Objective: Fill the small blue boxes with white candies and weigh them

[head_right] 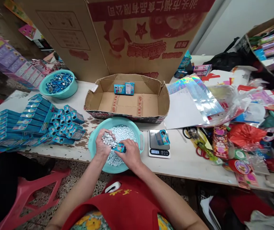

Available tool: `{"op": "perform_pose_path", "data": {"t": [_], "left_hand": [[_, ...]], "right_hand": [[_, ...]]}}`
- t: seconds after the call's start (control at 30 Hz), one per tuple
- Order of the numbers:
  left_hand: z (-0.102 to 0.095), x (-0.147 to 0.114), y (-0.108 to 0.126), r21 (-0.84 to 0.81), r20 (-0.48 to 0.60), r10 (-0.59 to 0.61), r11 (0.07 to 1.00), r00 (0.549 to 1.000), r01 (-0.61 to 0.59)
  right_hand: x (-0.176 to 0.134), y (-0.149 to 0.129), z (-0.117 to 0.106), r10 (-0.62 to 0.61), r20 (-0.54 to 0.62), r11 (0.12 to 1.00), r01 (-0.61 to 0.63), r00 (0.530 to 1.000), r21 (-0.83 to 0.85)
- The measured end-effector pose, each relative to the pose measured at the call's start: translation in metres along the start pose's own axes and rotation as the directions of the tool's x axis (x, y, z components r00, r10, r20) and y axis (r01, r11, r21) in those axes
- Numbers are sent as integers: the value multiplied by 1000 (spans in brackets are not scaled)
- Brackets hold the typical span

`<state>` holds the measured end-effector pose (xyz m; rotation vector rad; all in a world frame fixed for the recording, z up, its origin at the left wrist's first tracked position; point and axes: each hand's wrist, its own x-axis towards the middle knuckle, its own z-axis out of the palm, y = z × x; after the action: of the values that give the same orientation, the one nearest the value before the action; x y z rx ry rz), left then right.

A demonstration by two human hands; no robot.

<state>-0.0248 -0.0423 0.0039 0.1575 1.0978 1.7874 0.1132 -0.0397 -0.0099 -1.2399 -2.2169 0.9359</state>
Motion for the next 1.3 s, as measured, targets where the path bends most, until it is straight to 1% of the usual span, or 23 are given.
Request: {"op": "perform_pose_path", "data": {"t": [0.07,0.23,0.37,0.6,0.7,0.83,0.93,1.0,1.1,1.2,1.27,1.3], "left_hand": [[2,1,0,15,-19,-16,1000,1000,16],[11,0,-1,133,-14,39,990,999,-36],[16,-1,-3,175,-14,37,984,999,-34],[25,-4,2,271,7,127,955,992,-124],[28,-5,3,301,22,128,945,992,-128],[32,-6,5,300,2,118,947,993,-113],[35,-5,5,285,19,145,948,989,-144],[35,-4,4,294,23,146,945,989,-146],[36,-6,1,300,22,98,949,995,-100],[40,-10,4,282,33,34,959,999,-42],[41,-9,10,264,29,40,963,999,-47],[38,-6,13,262,20,66,963,998,-69]], "right_hand": [[2,-3,-3,1,-1,1000,-1,1000,-5],[8,0,-8,12,-3,999,-12,1000,39],[9,2,-11,27,-12,996,-26,1000,84],[8,-6,-16,23,-61,990,-14,998,144],[7,-5,-15,38,-72,987,-26,997,160],[7,-3,-15,48,-97,981,-29,994,193],[9,-2,-16,43,-125,978,-15,991,209],[10,-2,-16,49,-121,974,-21,991,227],[13,1,-13,80,-99,964,-52,992,260],[15,2,-10,97,-101,954,-64,990,293],[15,1,-13,92,-104,946,-55,990,319],[14,0,-15,86,-103,941,-47,991,334]]}}
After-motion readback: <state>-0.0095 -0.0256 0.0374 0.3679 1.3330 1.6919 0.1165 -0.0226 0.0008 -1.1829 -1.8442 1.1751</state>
